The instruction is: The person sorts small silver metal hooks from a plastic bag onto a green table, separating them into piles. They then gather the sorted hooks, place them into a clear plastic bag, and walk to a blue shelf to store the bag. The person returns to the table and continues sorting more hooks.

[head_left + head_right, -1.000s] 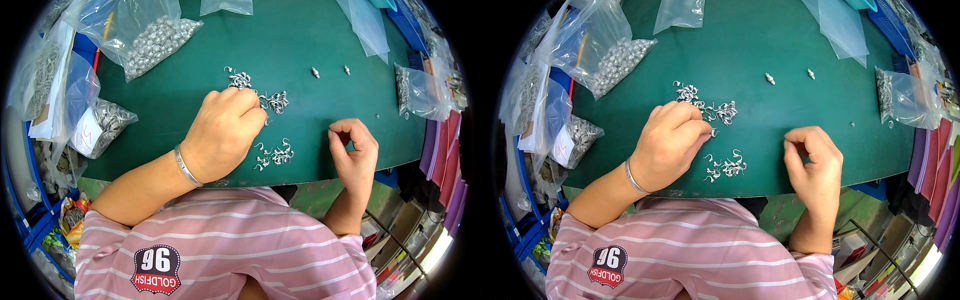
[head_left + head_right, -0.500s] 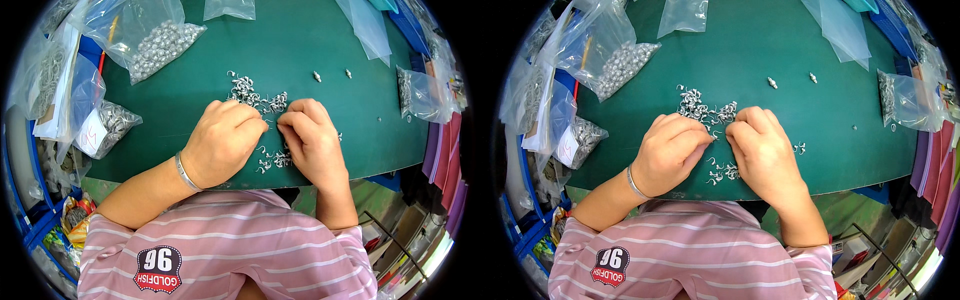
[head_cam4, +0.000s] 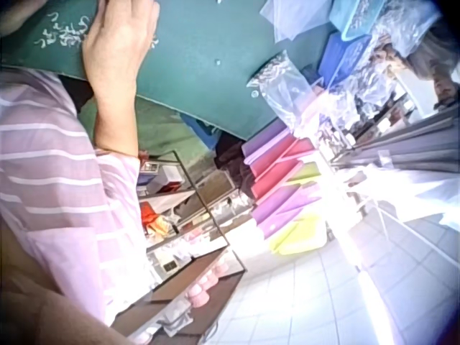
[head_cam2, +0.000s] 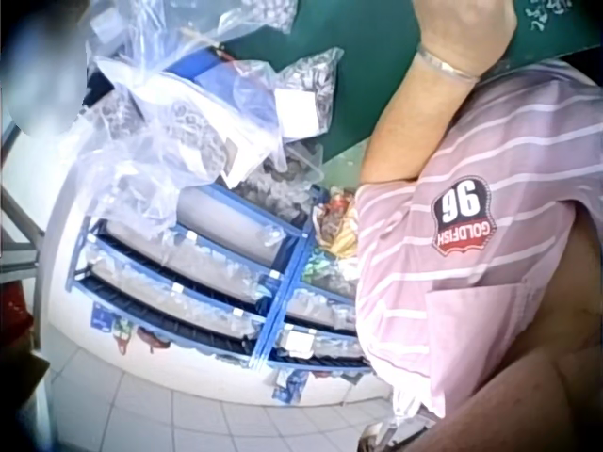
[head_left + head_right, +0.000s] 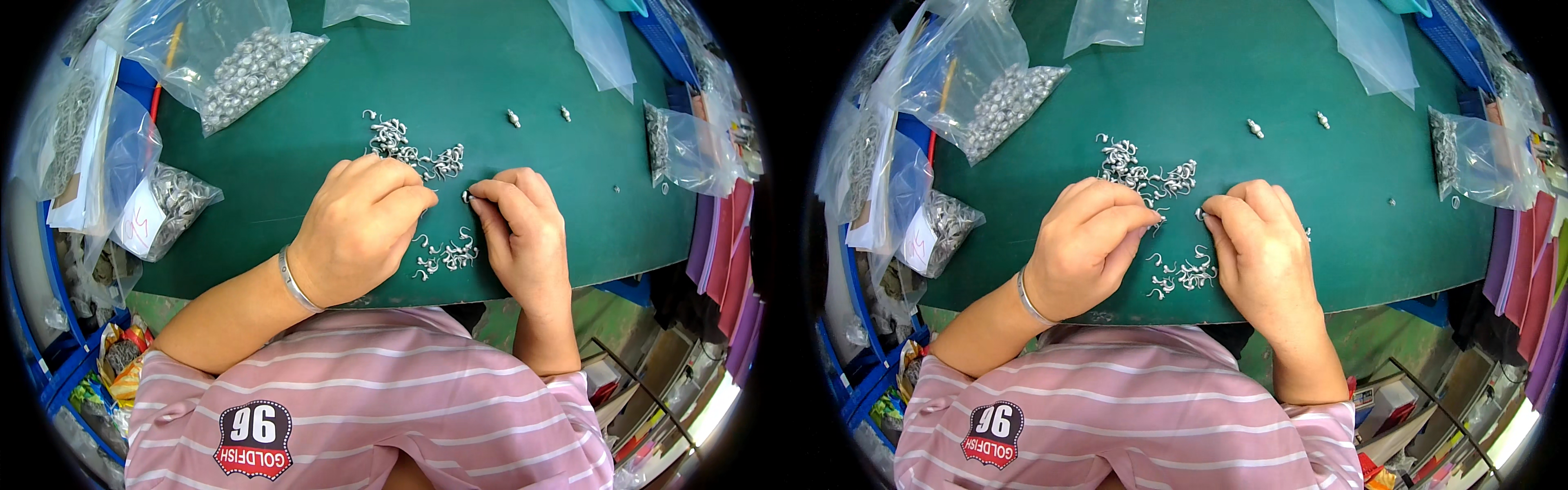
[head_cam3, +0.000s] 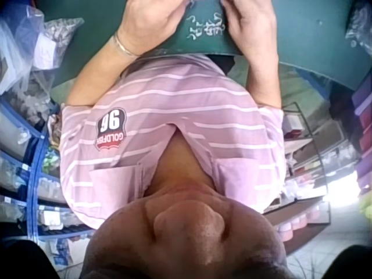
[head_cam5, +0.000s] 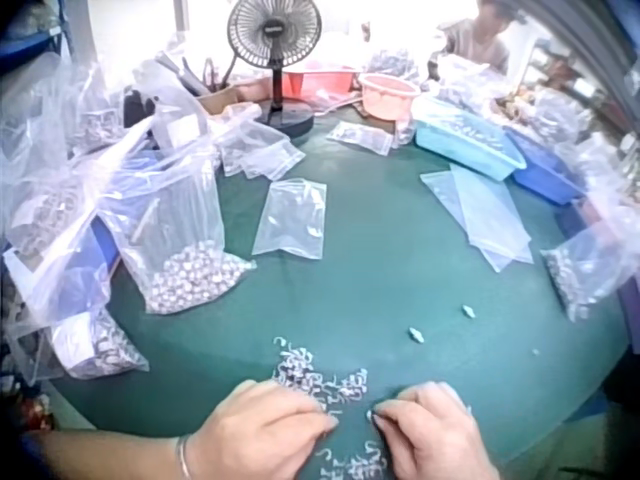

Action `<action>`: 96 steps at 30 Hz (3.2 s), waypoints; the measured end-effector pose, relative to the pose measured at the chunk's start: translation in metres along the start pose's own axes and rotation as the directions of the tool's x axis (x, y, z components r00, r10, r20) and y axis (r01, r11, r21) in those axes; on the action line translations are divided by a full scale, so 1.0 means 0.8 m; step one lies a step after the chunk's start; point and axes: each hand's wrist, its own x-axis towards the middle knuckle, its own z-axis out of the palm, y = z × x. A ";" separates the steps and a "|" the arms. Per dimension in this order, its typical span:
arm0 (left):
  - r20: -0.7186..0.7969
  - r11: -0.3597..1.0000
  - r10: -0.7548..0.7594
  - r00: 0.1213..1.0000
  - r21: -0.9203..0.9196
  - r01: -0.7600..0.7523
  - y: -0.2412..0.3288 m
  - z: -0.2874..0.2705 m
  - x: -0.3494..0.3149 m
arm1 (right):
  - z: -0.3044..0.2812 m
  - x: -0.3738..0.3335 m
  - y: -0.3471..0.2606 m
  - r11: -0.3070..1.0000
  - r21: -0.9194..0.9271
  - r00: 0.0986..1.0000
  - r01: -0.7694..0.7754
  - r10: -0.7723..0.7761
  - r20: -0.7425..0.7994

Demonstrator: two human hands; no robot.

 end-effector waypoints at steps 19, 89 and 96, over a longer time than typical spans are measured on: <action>0.190 0.978 0.040 0.981 0.196 -0.078 0.011 0.028 0.026 | 0.000 -0.011 0.002 0.998 -0.023 0.993 -0.064 0.062 -0.098; 0.253 -0.421 0.192 0.948 -0.852 0.312 0.105 -0.115 0.005 | -0.012 -0.027 -0.027 0.938 0.296 0.983 -0.181 0.178 0.037; -0.243 -0.276 0.172 0.955 -0.942 -0.190 0.135 -0.138 -0.010 | 0.023 -0.010 -0.033 0.988 0.147 0.993 -0.038 0.054 -0.103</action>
